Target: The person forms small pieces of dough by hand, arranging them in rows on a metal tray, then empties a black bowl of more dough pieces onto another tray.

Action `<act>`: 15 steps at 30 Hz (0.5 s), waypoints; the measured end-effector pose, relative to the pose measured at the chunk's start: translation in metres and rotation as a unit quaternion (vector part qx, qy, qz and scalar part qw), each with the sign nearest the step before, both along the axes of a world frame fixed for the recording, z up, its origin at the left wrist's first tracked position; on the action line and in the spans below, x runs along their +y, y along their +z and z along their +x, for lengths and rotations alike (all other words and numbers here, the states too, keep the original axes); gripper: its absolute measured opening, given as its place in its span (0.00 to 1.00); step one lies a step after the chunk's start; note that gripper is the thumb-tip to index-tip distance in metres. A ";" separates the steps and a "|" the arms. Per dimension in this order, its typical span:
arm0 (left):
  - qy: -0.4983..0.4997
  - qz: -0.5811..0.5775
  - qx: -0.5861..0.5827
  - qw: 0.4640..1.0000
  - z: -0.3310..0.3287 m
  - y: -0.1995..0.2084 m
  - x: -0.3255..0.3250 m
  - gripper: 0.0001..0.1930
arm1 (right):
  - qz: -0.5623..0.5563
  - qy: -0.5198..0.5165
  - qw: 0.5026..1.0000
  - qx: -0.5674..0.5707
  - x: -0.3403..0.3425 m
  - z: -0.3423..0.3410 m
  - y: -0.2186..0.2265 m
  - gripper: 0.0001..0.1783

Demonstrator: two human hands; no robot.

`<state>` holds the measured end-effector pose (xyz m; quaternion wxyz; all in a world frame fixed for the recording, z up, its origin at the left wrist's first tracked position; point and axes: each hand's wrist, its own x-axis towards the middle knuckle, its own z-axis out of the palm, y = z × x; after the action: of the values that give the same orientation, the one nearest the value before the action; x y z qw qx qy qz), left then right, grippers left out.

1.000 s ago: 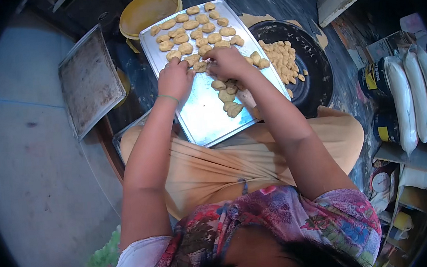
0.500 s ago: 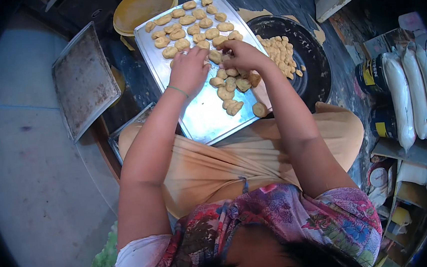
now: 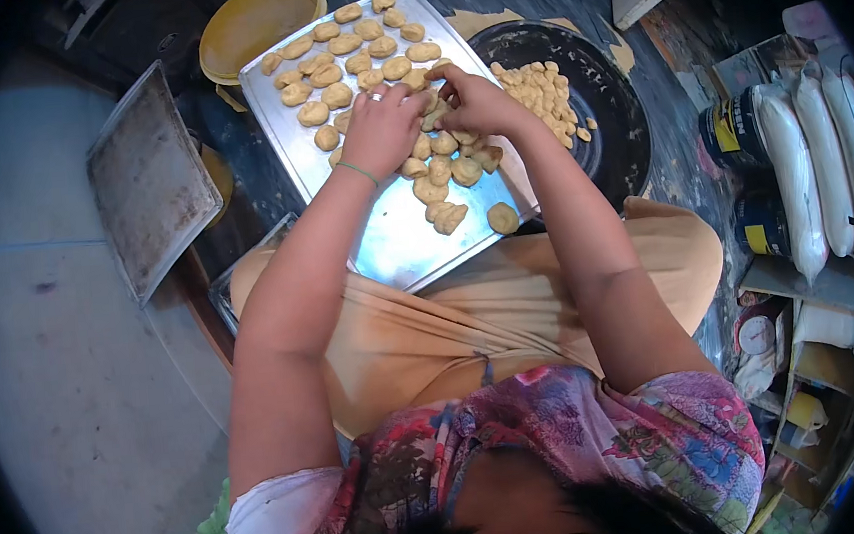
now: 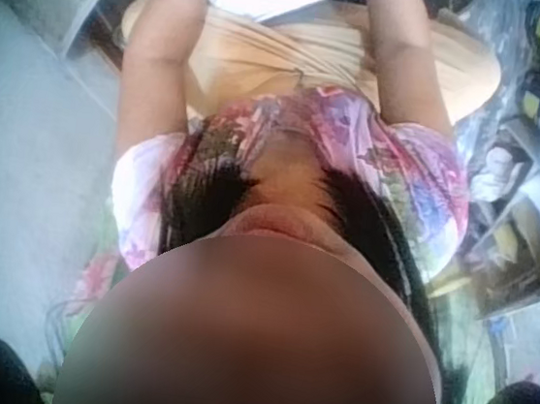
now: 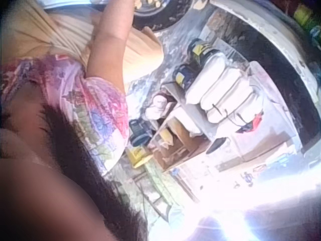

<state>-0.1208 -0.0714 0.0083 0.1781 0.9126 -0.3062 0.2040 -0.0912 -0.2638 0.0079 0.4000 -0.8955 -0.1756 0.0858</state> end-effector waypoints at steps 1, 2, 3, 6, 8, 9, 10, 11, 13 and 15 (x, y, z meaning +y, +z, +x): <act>-0.002 0.000 0.002 1.000 0.001 -0.003 -0.001 0.08 | 0.004 -0.008 1.000 0.008 0.000 0.001 0.001 0.28; -0.002 0.029 0.012 1.000 0.002 -0.006 -0.002 0.08 | 0.008 -0.015 1.000 0.016 0.000 0.000 0.003 0.28; -0.001 0.058 0.022 0.998 0.003 -0.009 -0.002 0.07 | 0.009 -0.017 1.000 0.018 -0.003 0.000 0.005 0.28; 0.009 0.088 0.034 0.996 0.005 -0.008 -0.002 0.07 | 0.001 -0.096 0.995 0.035 -0.014 0.003 0.013 0.23; 0.001 0.084 0.027 0.996 0.006 -0.010 -0.004 0.06 | 0.041 -0.112 0.993 -0.015 -0.025 0.009 0.007 0.17; -0.004 0.080 0.020 0.997 0.006 -0.011 -0.004 0.06 | -0.006 -0.107 0.993 -0.041 -0.026 0.010 0.003 0.12; -0.006 0.081 0.019 0.997 0.007 -0.009 -0.004 0.06 | -0.006 -0.109 0.993 -0.042 -0.028 0.012 -0.001 0.12; -0.007 0.058 0.042 0.997 0.006 -0.007 -0.004 0.05 | -0.019 -0.103 0.992 -0.072 -0.030 0.013 -0.004 0.12; -0.006 0.036 0.066 0.997 0.007 -0.002 -0.003 0.05 | 0.009 -0.114 0.991 -0.066 -0.032 0.013 -0.004 0.15; 0.018 0.009 0.029 0.999 0.008 0.003 -0.002 0.07 | 0.036 -0.123 0.989 -0.072 -0.032 0.019 -0.007 0.17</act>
<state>-0.1127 -0.0732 0.0110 0.1750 0.9250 -0.2865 0.1782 -0.0720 -0.2962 0.0009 0.4257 -0.8991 -0.0956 -0.0355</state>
